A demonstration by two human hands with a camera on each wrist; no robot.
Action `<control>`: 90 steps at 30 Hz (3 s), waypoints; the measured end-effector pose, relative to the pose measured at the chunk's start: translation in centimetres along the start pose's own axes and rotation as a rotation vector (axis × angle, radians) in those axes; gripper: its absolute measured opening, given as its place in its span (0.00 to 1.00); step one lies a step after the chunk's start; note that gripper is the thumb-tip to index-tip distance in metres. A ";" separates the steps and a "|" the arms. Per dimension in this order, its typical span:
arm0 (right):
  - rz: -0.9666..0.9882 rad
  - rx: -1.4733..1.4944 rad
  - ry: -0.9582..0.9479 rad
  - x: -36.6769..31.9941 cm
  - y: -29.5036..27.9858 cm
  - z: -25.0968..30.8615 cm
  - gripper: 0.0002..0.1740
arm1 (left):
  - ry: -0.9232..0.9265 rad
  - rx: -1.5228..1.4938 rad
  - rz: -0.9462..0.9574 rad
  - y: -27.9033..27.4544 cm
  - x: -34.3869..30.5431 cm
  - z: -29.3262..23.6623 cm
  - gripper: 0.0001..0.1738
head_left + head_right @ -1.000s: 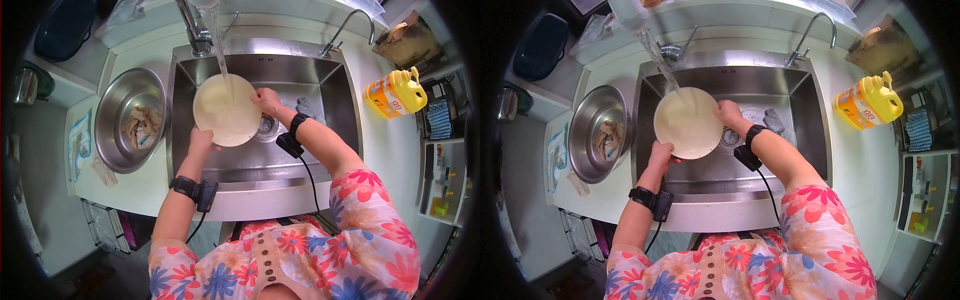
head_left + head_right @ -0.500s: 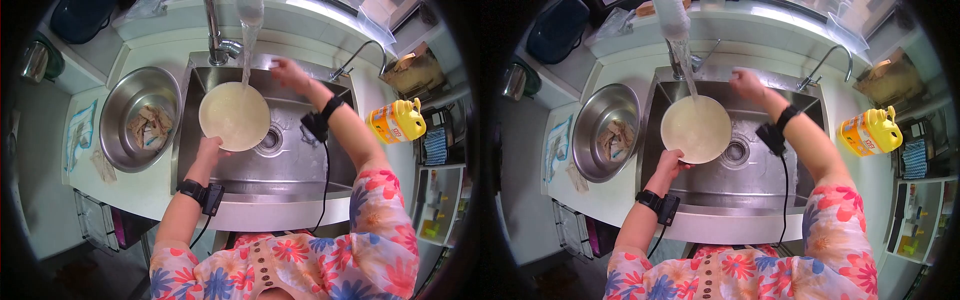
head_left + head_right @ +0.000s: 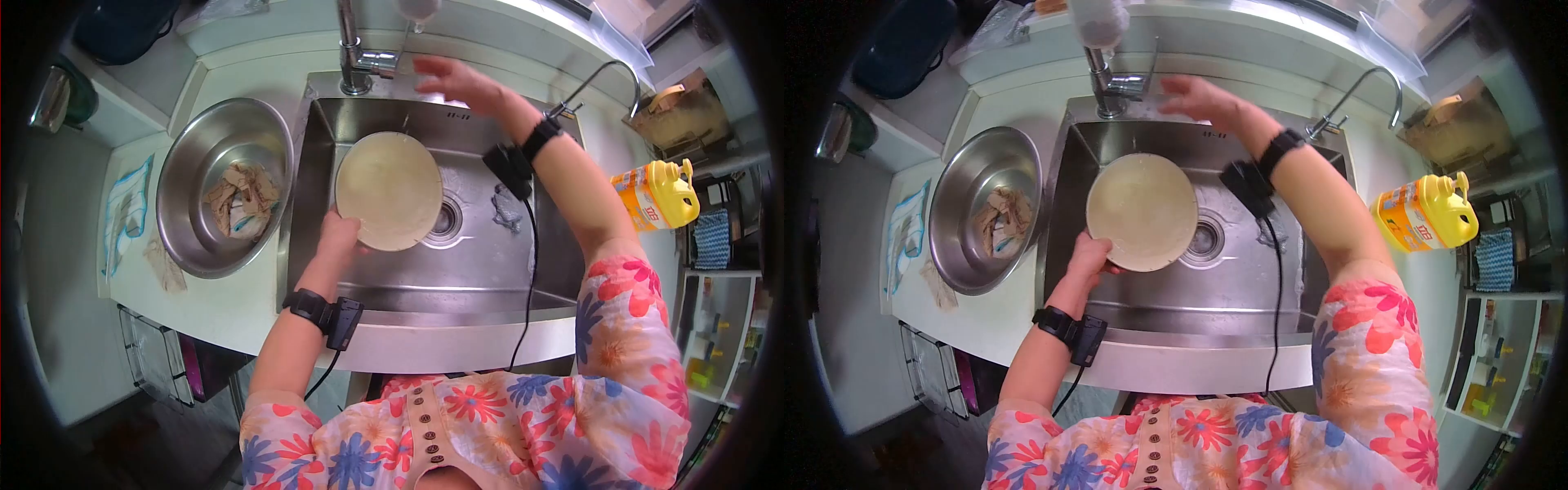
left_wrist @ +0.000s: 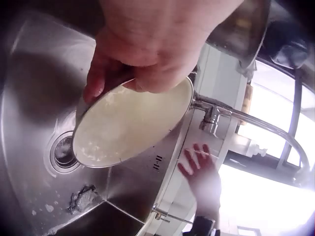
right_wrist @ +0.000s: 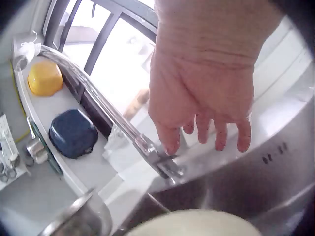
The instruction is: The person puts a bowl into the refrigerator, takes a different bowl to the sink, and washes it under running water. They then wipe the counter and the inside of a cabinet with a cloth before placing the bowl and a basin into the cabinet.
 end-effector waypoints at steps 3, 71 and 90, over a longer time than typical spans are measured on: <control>0.161 -0.136 0.055 -4.8 1.2 -7.3 0.35 | 0.092 0.229 -0.143 -0.6 0.8 -0.7 0.31; -1.242 -0.390 1.120 -79.9 -9.8 -38.9 0.23 | 0.324 -0.053 0.635 21.4 -2.6 -5.9 0.20; -0.815 -0.175 0.099 -47.2 -18.8 -11.8 0.11 | -0.675 -0.520 0.876 39.6 -13.6 13.2 0.24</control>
Point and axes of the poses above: each hand's wrist, its own x-axis towards the middle knuckle, its own y-axis out of the palm, z = x × y, the point moved 4 cm from there along x, towards the middle knuckle, and after that the axes turned 4 degrees about -x, right-handed, at the moved point
